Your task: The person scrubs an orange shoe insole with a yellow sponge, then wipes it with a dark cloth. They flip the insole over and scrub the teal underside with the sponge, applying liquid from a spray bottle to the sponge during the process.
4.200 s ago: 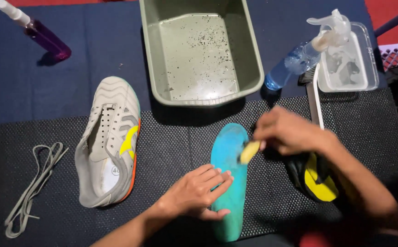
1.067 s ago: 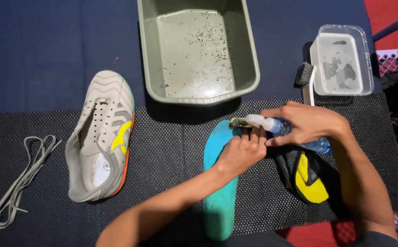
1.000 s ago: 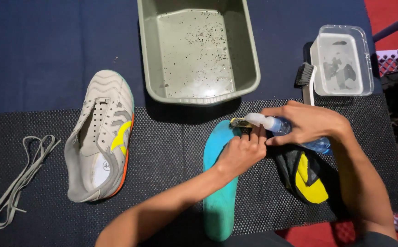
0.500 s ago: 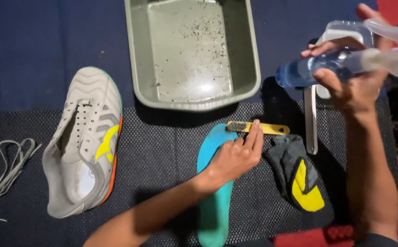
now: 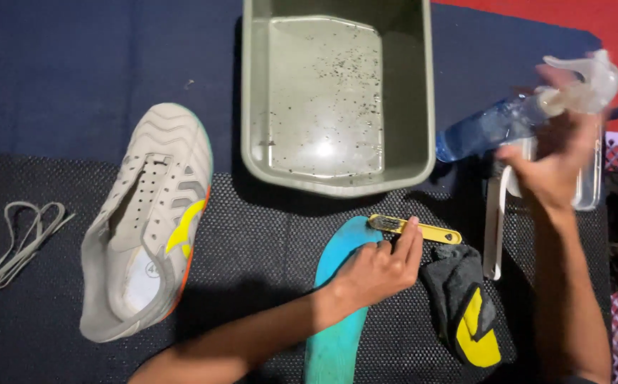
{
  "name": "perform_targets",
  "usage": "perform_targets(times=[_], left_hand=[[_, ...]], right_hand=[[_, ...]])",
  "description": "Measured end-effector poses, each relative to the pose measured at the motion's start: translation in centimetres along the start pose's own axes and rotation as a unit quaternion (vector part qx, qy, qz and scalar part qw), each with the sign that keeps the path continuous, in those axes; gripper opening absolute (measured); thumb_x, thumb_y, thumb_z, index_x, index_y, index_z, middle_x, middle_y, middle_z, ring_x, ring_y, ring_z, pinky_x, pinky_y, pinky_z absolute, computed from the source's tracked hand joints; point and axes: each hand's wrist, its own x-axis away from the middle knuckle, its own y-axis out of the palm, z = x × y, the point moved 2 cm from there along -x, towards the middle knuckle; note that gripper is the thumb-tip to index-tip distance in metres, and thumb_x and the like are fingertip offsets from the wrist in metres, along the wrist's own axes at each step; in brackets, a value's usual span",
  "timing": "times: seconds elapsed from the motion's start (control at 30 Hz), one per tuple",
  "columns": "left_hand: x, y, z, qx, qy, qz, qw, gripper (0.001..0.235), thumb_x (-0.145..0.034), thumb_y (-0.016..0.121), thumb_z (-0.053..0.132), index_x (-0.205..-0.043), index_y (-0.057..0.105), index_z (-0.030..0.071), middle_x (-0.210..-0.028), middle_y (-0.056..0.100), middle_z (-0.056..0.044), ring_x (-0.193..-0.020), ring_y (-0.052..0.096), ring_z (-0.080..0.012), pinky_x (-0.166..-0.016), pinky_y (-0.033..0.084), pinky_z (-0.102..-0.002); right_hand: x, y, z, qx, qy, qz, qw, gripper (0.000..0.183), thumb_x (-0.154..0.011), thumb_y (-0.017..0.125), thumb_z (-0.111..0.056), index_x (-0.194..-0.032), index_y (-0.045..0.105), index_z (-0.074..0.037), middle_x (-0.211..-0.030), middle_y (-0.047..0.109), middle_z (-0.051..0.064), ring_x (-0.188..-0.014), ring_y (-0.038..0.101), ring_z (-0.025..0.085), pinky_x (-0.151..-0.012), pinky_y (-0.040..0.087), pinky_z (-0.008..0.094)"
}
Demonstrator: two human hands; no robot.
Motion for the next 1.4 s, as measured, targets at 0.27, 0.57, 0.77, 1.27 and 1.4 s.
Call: perform_targets(times=[0.27, 0.57, 0.77, 1.27, 1.4], left_hand=[[0.1, 0.0, 0.2, -0.014, -0.022, 0.015, 1.0, 0.027, -0.094, 0.06, 0.006, -0.114, 0.077, -0.001, -0.099, 0.061, -0.008, -0.041, 0.037, -0.002, -0.034, 0.03, -0.022], [-1.5, -1.5, -1.0, 0.002, -0.042, 0.006, 0.999, 0.02, -0.095, 0.051, 0.01, -0.103, 0.069, 0.01, -0.115, 0.074, -0.009, -0.041, 0.038, -0.0022, -0.035, 0.033, -0.022], [-1.8, -2.1, -1.2, 0.019, -0.044, 0.013, 0.999, 0.028, -0.097, 0.053, 0.009, -0.121, 0.067, 0.015, -0.131, 0.069, -0.014, -0.038, 0.036, -0.0016, -0.032, 0.035, -0.023], [2.0, -7.3, -0.6, 0.108, 0.054, -0.185, 0.975, 0.014, -0.096, 0.057, 0.015, -0.091, 0.071, 0.015, -0.096, 0.068, -0.009, -0.089, 0.062, -0.0264, -0.073, 0.045, -0.036], [3.1, -9.1, -2.6, 0.072, 0.026, -0.108, 0.991, 0.018, -0.098, 0.054, 0.004, -0.095, 0.072, 0.004, -0.095, 0.066, -0.012, -0.096, 0.063, -0.0265, -0.079, 0.048, -0.031]], right_hand=[[7.2, 0.8, -6.5, 0.216, -0.024, -0.108, 0.97, 0.032, -0.085, 0.069, 0.003, -0.116, 0.058, 0.001, -0.106, 0.064, 0.018, -0.098, 0.057, 0.035, -0.098, 0.047, 0.049], [10.7, 4.7, -4.8, 0.19, 0.124, -0.325, 0.918, 0.067, -0.082, 0.071, 0.003, -0.145, 0.053, -0.01, -0.102, 0.056, 0.005, -0.091, 0.056, 0.021, -0.081, 0.051, 0.035], [10.9, 4.2, -4.8, 0.168, 0.152, -0.28, 0.933, 0.072, -0.086, 0.063, 0.013, -0.152, 0.048, -0.011, -0.104, 0.056, 0.008, -0.093, 0.059, 0.02, -0.089, 0.049, 0.029], [7.9, 5.8, -7.5, 0.163, -0.017, -0.316, 0.934, 0.04, -0.089, 0.068, -0.01, -0.128, 0.068, -0.021, -0.101, 0.065, 0.005, -0.083, 0.059, 0.023, -0.07, 0.044, 0.037], [9.6, 8.2, -6.7, 0.242, -0.087, -0.311, 0.915, 0.03, -0.092, 0.068, -0.011, -0.116, 0.07, -0.03, -0.086, 0.065, 0.0, -0.06, 0.052, 0.012, -0.046, 0.04, 0.028]])
